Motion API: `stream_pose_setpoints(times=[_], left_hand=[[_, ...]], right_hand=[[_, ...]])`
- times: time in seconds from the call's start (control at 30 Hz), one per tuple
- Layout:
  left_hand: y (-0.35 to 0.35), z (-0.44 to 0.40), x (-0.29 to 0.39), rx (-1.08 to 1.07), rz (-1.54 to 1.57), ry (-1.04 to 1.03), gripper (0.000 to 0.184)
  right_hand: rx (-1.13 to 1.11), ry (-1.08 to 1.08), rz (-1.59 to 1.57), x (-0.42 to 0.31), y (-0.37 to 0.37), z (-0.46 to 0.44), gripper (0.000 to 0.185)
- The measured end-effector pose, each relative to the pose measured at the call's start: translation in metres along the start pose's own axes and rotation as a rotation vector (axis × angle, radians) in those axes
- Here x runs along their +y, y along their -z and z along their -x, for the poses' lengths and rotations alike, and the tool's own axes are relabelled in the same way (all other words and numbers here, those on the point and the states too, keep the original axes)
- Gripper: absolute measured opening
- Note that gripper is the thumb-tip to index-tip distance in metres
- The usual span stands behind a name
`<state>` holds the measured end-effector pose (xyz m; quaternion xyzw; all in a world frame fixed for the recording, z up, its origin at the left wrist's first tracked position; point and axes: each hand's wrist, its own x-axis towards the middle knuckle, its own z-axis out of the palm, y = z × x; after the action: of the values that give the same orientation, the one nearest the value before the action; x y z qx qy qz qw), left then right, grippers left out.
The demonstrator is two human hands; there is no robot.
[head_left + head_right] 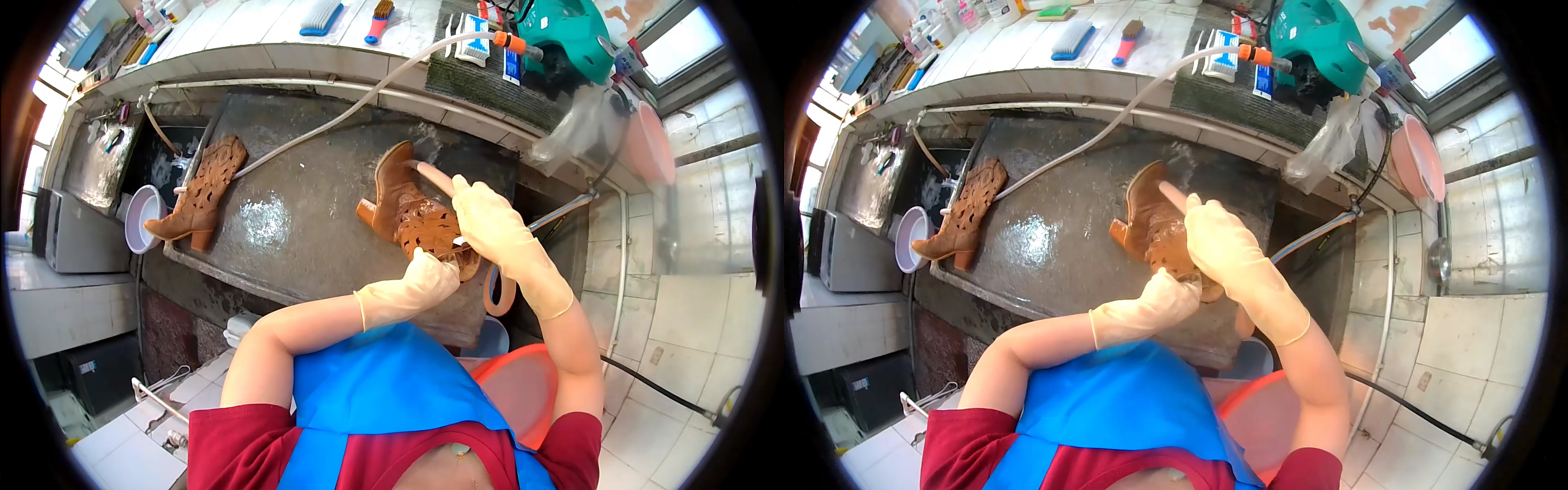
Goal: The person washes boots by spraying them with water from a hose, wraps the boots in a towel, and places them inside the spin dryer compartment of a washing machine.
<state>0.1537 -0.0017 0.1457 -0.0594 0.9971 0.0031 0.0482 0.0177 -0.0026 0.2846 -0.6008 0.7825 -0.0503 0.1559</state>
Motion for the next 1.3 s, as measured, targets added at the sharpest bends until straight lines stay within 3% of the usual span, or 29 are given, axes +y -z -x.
stream_pose_setpoints(times=[0.13,0.2,0.27,0.3,0.33,0.47,0.5,0.53,0.6,0.63,0.73,0.8,0.83,0.93,1.2,1.3], left_hand=[[0.026,0.008,-0.008,-0.052,0.012,0.035,0.029],[0.045,0.013,-0.017,-0.086,0.06,0.079,0.03],[0.037,0.019,-0.027,0.248,0.082,0.173,0.016],[0.042,0.019,-0.041,0.325,0.145,0.155,0.02],[0.065,0.023,-0.049,0.054,0.168,0.266,0.023],[0.115,0.044,-0.103,-0.115,0.305,0.394,0.027],[0.115,0.047,-0.118,-0.104,0.317,0.429,0.026],[0.113,0.053,-0.133,-0.097,0.331,0.467,0.026],[0.099,0.065,-0.161,0.157,0.675,0.52,0.023],[0.072,0.069,-0.184,0.307,0.784,0.43,0.02],[0.081,0.066,-0.208,0.312,0.936,0.623,0.019],[0.069,0.061,-0.237,0.376,1.086,0.663,0.019],[0.074,0.057,-0.242,0.385,1.109,0.652,0.02],[0.093,0.048,-0.237,0.431,1.237,0.688,0.018],[0.077,0.035,-0.283,0.405,1.175,0.738,0.021],[0.074,0.034,-0.297,0.422,1.165,0.748,0.022]], right_hand=[[0.011,-0.02,-0.042,-0.007,0.014,0.001,0.023],[-0.103,-0.07,-0.111,-0.017,0.031,0.006,0.032],[-0.13,-0.062,-0.096,-0.014,0.044,0.005,0.039],[-0.148,-0.033,-0.117,-0.012,0.05,0.004,0.042],[-0.165,-0.007,-0.142,-0.009,0.052,0.003,0.047],[-0.101,0.008,-0.315,0.014,0.037,-0.004,0.056],[-0.005,0.06,-0.505,0.017,0.034,-0.002,0.025],[-0.006,0.062,-0.496,0.021,0.027,-0.008,0.025],[0.028,0.085,-0.442,0.039,-0.012,-0.029,0.026],[0.055,0.061,-0.477,0.046,-0.035,-0.04,0.026],[0.212,0.206,-0.282,0.038,-0.047,-0.046,0.029],[0.004,-0.2,-0.676,0.022,-0.019,-0.028,0.021],[-0.075,-0.213,-0.63,0.022,-0.008,-0.022,0.023],[-0.068,-0.146,-0.57,0.041,-0.032,-0.022,0.035],[0.092,-0.227,-0.61,0.07,-0.057,-0.017,0.021],[-0.036,-0.154,-0.543,0.068,-0.056,-0.015,0.022]])
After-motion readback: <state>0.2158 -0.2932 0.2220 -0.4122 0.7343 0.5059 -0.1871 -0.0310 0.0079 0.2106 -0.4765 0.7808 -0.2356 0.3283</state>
